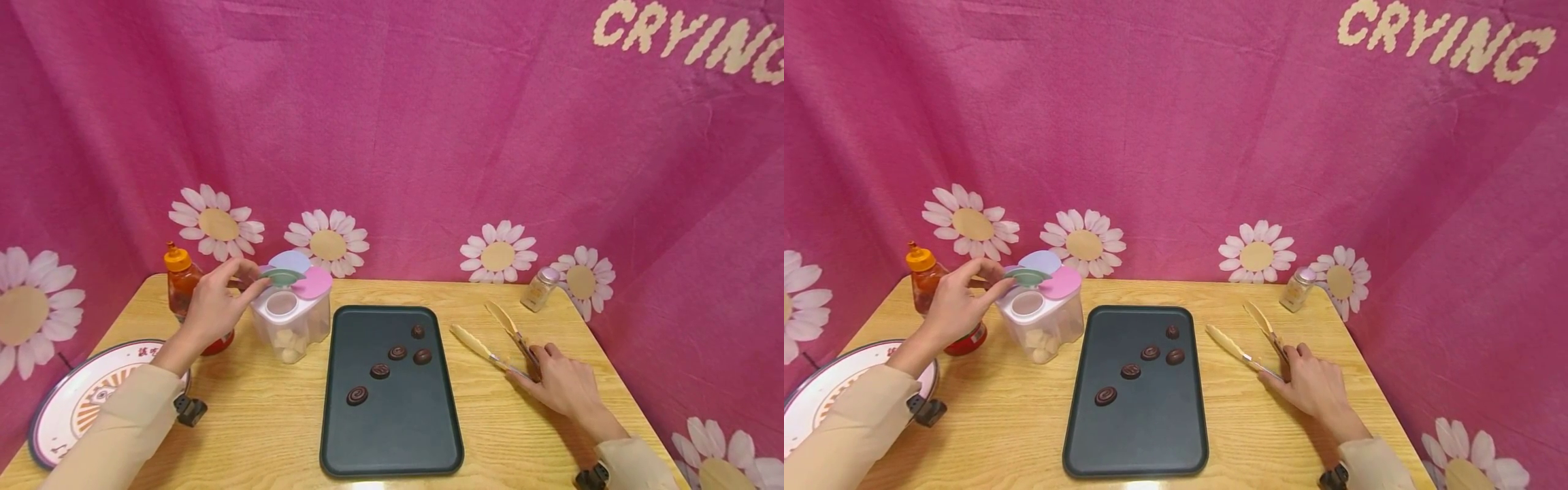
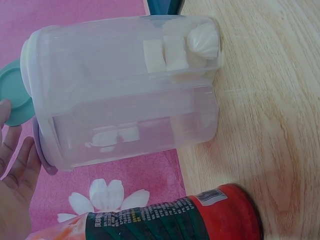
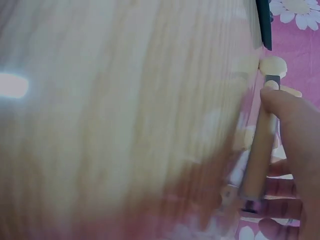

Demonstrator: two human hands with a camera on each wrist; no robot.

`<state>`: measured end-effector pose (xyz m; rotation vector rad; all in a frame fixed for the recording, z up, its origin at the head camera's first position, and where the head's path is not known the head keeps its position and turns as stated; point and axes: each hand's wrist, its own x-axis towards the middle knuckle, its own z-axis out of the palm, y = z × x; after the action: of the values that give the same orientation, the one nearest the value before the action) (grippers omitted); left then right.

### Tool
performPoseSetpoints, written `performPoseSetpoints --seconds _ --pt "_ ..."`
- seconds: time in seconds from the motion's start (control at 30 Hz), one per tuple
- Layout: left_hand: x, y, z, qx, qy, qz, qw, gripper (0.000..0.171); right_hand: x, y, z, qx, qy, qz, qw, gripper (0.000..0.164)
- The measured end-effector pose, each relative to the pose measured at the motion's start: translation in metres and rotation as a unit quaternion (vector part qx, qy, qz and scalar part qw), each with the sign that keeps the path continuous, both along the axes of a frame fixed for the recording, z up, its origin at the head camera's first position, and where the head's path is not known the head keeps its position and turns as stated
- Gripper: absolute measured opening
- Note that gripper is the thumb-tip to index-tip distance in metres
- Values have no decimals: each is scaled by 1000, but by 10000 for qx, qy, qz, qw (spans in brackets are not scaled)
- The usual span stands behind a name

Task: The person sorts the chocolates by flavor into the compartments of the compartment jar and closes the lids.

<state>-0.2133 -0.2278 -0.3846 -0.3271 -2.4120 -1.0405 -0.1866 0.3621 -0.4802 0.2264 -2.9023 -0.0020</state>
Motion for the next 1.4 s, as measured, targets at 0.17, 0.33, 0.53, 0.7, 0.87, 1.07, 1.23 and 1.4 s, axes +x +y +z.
performPoseSetpoints --seconds 0.17,0.33,0.53,0.7,0.87,1.07,1.23,1.4 --pt "0 1 0 15 14 -13 10000 22 0 -2 4 131 492 325 9982 60" --pt "-1 0 0 44 8 -20 10000 22 -2 -20 21 23 1010 690 9925 62" --pt "-1 0 1 59 -30 -41 10000 22 -6 -62 38 -327 1201 1027 9869 59" --pt "0 1 0 54 -86 -32 9999 22 -15 -100 46 -810 1380 1472 9761 53" --pt "0 1 0 11 -85 2 10000 23 -24 -142 54 -1399 1397 2054 9585 46" --pt "1 1 0 -3 -34 8 10000 23 -30 -193 67 -1919 1359 2743 9324 40" --pt "1 1 -1 -5 -22 12 10000 23 -36 -229 80 -2408 1039 3218 9098 38" --pt "2 1 -2 -9 42 7 10000 22 -43 -261 88 -2787 560 3434 8951 39"
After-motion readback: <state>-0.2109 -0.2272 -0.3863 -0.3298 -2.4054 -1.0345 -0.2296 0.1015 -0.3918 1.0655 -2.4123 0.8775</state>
